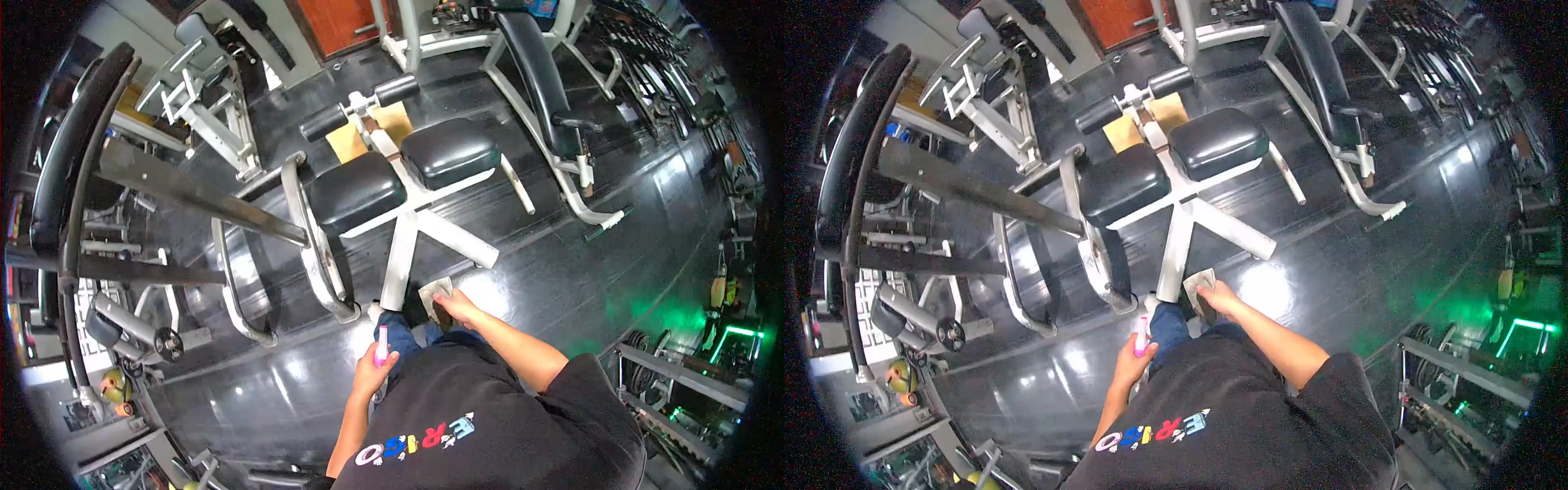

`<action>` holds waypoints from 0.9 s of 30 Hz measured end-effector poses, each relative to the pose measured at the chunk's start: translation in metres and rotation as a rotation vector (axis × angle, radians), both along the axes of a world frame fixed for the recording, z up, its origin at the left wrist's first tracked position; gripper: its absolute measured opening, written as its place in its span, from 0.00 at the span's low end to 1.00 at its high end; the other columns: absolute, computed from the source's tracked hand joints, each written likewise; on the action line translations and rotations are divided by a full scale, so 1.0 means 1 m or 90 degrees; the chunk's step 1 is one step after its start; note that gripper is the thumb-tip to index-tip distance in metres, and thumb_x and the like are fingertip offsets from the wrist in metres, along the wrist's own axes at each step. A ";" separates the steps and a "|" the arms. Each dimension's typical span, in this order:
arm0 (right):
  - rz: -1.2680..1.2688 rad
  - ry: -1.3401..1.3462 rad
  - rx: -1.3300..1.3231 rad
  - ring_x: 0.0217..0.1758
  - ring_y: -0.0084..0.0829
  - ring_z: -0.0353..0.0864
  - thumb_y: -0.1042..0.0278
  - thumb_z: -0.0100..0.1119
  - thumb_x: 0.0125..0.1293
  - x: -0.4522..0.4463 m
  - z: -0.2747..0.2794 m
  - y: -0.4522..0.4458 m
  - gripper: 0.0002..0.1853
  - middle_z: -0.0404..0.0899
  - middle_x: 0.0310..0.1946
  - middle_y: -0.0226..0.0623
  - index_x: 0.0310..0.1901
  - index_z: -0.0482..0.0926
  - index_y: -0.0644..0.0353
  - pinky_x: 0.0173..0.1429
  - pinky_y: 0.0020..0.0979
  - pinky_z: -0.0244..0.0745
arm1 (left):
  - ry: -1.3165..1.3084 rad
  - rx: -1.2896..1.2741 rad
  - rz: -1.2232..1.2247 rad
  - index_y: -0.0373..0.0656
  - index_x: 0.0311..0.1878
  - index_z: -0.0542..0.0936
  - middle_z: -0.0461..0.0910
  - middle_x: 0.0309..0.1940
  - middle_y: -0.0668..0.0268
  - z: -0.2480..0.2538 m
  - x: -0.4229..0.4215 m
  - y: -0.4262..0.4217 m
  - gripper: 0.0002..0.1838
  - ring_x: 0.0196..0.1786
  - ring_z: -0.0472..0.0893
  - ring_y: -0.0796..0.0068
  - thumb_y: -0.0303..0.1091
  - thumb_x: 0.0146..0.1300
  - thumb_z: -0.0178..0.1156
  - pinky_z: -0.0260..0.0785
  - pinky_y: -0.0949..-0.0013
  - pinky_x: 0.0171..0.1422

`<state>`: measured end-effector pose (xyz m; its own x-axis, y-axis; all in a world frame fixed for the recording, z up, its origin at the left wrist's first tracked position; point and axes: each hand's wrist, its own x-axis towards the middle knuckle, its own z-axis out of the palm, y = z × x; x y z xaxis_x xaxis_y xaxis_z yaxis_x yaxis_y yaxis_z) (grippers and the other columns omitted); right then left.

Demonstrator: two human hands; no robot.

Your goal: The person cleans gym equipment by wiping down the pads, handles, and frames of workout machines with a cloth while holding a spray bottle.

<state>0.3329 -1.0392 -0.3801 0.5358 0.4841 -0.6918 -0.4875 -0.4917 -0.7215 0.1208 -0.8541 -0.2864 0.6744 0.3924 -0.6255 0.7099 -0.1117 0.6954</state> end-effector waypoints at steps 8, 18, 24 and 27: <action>0.025 -0.020 -0.027 0.44 0.27 0.78 0.53 0.56 0.71 0.002 0.009 0.002 0.21 0.82 0.42 0.35 0.54 0.78 0.63 0.48 0.32 0.74 | -0.027 0.088 -0.045 0.45 0.51 0.77 0.83 0.32 0.58 0.013 0.021 0.028 0.27 0.37 0.83 0.61 0.57 0.59 0.66 0.73 0.61 0.46; 0.045 -0.019 -0.061 0.45 0.28 0.80 0.53 0.55 0.71 -0.010 0.003 0.071 0.20 0.83 0.42 0.38 0.52 0.80 0.62 0.50 0.34 0.74 | 0.046 0.067 -0.069 0.45 0.51 0.78 0.83 0.36 0.54 -0.005 0.013 0.123 0.30 0.43 0.83 0.55 0.60 0.58 0.64 0.72 0.57 0.47; 0.116 -0.115 0.002 0.50 0.31 0.79 0.53 0.53 0.72 -0.008 0.001 0.161 0.22 0.84 0.46 0.39 0.55 0.77 0.64 0.55 0.34 0.73 | 0.043 0.102 -0.076 0.43 0.50 0.78 0.84 0.35 0.50 0.004 0.005 0.152 0.28 0.43 0.84 0.49 0.57 0.57 0.67 0.73 0.56 0.48; 0.011 -0.034 0.011 0.48 0.30 0.79 0.52 0.53 0.72 -0.007 -0.032 0.207 0.22 0.83 0.44 0.38 0.57 0.76 0.62 0.53 0.33 0.73 | 0.131 0.157 -0.217 0.42 0.46 0.78 0.84 0.34 0.49 0.014 0.012 0.164 0.30 0.44 0.84 0.47 0.60 0.54 0.67 0.73 0.54 0.48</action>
